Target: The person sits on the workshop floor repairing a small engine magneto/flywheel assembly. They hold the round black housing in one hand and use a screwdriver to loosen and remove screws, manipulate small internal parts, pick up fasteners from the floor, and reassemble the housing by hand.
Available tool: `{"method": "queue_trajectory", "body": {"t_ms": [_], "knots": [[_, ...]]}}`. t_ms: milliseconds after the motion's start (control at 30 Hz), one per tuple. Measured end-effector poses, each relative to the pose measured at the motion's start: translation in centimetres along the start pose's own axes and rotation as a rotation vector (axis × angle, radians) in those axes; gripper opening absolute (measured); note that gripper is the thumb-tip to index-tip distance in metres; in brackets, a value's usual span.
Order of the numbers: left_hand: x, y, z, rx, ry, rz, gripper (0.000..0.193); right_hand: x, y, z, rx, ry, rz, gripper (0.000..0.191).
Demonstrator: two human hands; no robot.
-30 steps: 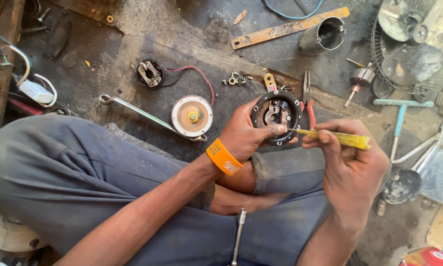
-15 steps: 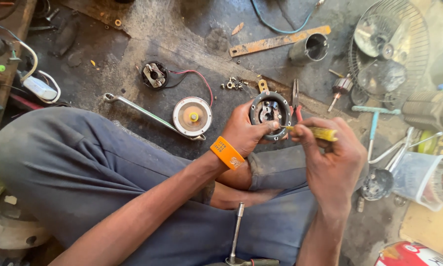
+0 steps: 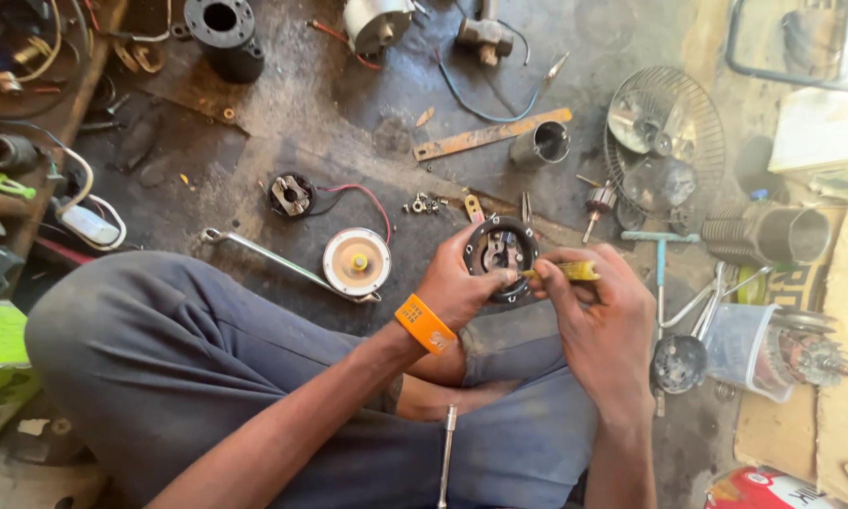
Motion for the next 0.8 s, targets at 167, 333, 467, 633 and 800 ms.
{"method": "queue_trajectory", "body": {"t_ms": [167,333,467,633,800], "knots": [[0.3,1.0,1.1,-0.059,-0.017,0.019,0.043,-1.0,-2.4,-0.2,0.002,-0.014,0.04,0.013],[0.9,0.9,1.9,-0.203,-0.067,0.172,0.041,-3.1,-3.0,0.4,-0.01,0.048,0.059,0.014],[1.7,1.4,2.1,-0.228,-0.125,0.253,0.043,-6.2,-0.5,1.4,0.096,0.211,-0.241,0.021],[3.3,1.4,2.0,-0.271,-0.237,0.264,0.049,-6.0,4.9,2.4,0.351,0.137,-0.415,0.02],[4.1,1.6,1.5,-0.181,-0.28,0.121,0.058,-2.4,8.5,4.3,0.441,-0.061,-0.315,0.019]]}}
Point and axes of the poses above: each hand's wrist, its own z-axis away from the middle knuckle, its own x-axis out of the palm, y = z × x, the point moved 10 cm from there along -z, towards the middle knuckle, and after that the axes turned 8 degrees about -x, right-handed, at the moved point
